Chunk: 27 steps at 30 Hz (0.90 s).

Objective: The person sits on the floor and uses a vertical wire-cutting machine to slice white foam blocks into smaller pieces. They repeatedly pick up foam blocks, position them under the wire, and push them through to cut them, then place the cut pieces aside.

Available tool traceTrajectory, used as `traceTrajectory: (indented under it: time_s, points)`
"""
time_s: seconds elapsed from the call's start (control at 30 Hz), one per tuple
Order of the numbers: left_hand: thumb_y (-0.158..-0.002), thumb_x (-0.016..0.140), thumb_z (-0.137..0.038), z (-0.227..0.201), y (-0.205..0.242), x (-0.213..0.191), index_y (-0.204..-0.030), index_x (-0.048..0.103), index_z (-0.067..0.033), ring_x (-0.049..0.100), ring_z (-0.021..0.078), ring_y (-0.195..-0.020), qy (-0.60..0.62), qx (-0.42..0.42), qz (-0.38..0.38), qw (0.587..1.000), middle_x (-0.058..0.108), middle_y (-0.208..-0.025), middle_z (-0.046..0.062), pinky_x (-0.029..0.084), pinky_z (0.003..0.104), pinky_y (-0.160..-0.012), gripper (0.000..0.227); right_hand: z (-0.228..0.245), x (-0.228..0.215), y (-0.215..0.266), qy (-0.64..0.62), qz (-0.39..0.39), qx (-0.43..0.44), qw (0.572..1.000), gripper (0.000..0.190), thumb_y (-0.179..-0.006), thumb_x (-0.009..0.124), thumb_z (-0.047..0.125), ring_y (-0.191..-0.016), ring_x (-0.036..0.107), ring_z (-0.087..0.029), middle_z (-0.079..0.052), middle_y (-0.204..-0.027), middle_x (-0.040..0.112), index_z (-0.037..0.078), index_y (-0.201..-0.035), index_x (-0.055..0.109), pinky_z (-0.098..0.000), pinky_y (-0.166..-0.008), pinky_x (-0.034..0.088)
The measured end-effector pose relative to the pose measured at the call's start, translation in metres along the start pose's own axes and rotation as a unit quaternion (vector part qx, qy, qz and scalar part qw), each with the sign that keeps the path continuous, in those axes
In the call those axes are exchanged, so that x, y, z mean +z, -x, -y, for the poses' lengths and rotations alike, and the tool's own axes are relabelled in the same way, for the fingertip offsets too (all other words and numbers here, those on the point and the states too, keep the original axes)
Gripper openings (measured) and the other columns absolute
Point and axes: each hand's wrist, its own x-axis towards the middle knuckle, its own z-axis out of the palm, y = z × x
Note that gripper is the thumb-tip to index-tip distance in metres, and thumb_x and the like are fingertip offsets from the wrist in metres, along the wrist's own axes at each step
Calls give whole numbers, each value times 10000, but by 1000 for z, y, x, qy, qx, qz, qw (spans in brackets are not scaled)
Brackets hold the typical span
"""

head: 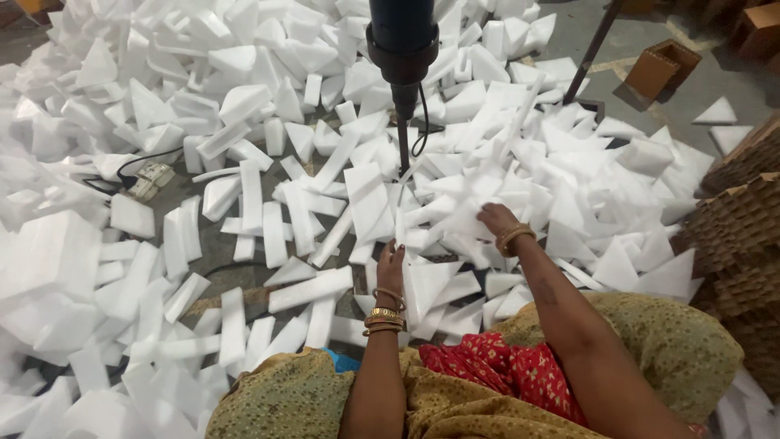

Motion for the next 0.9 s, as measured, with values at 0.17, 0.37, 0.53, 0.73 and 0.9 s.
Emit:
traceTrajectory:
  time_s: [0.17, 0.37, 0.53, 0.73, 0.9]
  points:
    - [-1017, 624, -298, -11, 3, 7, -1561, 468, -49, 478, 205, -883, 89, -24, -26, 995, 626, -1079, 169, 452, 358, -836, 619, 47, 12, 15, -300, 60, -23, 952, 593, -911, 644, 230, -1031, 704, -385, -198, -1282, 675, 39, -1459, 518, -520, -869, 583]
    - [-1016, 547, -229, 6, 0, 21, -1502, 478, -71, 561, 181, -954, 271, -39, -46, 961, 611, -1217, 103, 469, 369, -839, 515, 69, 61, 54, -104, 108, -309, 939, 604, -814, 869, 182, -1219, 568, -268, -165, -1403, 619, 87, -1360, 629, -392, -957, 497]
    - [-987, 427, -47, 20, 6, 31, -1507, 480, -68, 591, 145, -1221, 334, 22, -12, 942, 600, -1412, 85, 471, 286, -1047, 523, 70, 68, 64, -266, 224, -80, 934, 435, -889, 767, 215, -985, 634, -206, -117, -1255, 639, 104, -1280, 614, -356, -743, 573]
    - [-1010, 406, -62, 13, 18, 32, -1480, 511, -87, 615, 177, -1105, 140, 6, -10, 990, 625, -1338, 100, 497, 296, -953, 483, 77, 59, 73, -340, 203, -15, 918, 718, -827, 731, -11, -943, 626, -181, -65, -1129, 595, 201, -1440, 422, -352, -765, 577]
    - [-999, 459, -128, -2, 18, 23, -1492, 495, -77, 605, 215, -1113, 138, 29, -16, 990, 621, -1355, 141, 500, 314, -961, 497, 79, 55, 66, -431, 184, -2, 883, 726, -826, 705, -54, -941, 662, -207, -107, -1075, 661, 160, -1467, 438, -341, -763, 571]
